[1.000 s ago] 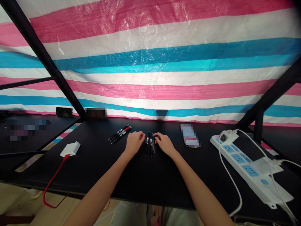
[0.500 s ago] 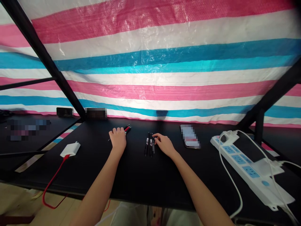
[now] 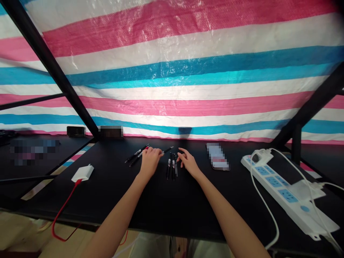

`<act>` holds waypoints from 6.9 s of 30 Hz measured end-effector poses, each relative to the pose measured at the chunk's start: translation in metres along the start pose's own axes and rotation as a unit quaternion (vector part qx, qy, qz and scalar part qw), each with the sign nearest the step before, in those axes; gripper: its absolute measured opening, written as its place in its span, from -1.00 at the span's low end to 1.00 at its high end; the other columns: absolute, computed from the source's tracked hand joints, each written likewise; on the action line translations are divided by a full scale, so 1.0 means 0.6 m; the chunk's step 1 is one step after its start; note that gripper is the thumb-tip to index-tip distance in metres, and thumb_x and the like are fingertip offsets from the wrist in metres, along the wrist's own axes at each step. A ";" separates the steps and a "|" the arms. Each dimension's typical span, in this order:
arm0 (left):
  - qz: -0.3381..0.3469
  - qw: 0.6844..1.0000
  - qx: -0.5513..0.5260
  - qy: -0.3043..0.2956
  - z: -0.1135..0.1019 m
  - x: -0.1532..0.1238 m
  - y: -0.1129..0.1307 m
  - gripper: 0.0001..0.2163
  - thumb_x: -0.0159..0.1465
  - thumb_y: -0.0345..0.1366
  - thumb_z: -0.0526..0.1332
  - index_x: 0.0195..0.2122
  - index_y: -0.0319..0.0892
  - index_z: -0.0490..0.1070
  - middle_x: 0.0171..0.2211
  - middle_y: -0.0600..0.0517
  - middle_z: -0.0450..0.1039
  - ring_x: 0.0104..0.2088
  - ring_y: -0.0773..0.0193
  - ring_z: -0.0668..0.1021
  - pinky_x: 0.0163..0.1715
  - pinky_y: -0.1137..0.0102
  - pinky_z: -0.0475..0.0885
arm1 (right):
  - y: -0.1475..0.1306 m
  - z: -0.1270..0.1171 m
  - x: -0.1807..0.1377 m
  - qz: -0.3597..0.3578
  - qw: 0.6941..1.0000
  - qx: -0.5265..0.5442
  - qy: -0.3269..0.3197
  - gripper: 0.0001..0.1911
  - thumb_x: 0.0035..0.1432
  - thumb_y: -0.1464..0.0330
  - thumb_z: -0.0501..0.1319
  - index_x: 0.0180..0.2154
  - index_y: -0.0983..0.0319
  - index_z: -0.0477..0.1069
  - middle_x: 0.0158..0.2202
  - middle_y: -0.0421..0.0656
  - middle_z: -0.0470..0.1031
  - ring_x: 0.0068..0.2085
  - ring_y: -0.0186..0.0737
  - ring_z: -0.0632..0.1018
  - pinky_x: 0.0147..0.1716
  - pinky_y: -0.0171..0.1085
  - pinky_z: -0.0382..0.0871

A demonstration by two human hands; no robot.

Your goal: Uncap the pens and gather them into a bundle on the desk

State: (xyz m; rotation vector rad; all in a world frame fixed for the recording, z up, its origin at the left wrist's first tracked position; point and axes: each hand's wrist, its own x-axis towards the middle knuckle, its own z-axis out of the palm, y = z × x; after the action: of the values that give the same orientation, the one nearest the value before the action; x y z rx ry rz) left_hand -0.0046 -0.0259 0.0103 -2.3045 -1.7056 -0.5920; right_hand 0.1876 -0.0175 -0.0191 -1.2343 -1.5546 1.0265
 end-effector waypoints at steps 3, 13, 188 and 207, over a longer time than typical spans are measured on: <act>0.061 0.998 -0.033 -0.008 0.004 -0.004 0.029 -0.78 0.27 -0.20 -0.05 -0.27 -0.13 0.35 -0.30 -0.02 0.42 -0.23 0.21 0.33 -0.23 0.28 0.06 | -0.003 -0.004 0.004 -0.002 0.996 0.093 -0.011 -0.53 0.08 0.12 -0.01 -0.08 0.26 0.34 -0.45 -0.20 0.40 -0.65 -0.46 0.31 -0.73 -0.44 0.06; 0.070 0.997 -0.021 0.013 -0.005 -0.005 0.025 -0.74 0.29 -0.20 -0.09 -0.17 -0.11 0.34 -0.27 -0.02 0.41 -0.21 0.20 0.32 -0.20 0.27 0.05 | -0.006 -0.022 0.007 -0.024 0.969 0.186 0.163 -0.58 0.02 0.07 0.07 -0.39 0.30 0.44 -0.53 -0.22 0.31 -0.67 -0.52 0.24 -0.73 -0.43 -0.01; -0.254 0.951 0.173 0.024 0.056 -0.012 -0.105 -0.75 0.19 -0.30 -0.05 -0.16 -0.28 0.28 -0.25 -0.18 0.32 -0.20 0.01 0.34 -0.28 0.21 0.15 | -0.010 -0.017 -0.011 0.009 0.953 -0.301 0.042 -0.75 0.03 0.40 0.03 -0.28 0.08 0.43 -0.56 -0.28 0.37 -0.45 -0.33 0.36 -0.51 -0.38 0.03; 0.053 0.992 -0.014 0.110 0.016 -0.007 0.013 -0.75 0.28 -0.24 -0.04 -0.15 -0.09 0.38 -0.26 -0.03 0.36 -0.26 0.25 0.34 -0.34 0.35 0.15 | 0.003 -0.007 0.006 -0.029 0.988 0.134 -0.076 -0.57 0.04 0.10 0.07 -0.19 0.28 0.43 -0.37 -0.11 0.49 -0.70 -0.45 0.40 -0.76 -0.45 -0.01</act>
State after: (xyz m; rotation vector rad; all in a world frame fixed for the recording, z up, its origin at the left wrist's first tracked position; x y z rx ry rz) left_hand 0.0035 -0.0283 0.0004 -2.2365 -1.4751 -0.8187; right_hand 0.1913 -0.0131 -0.0193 -0.9396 -1.5003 1.2698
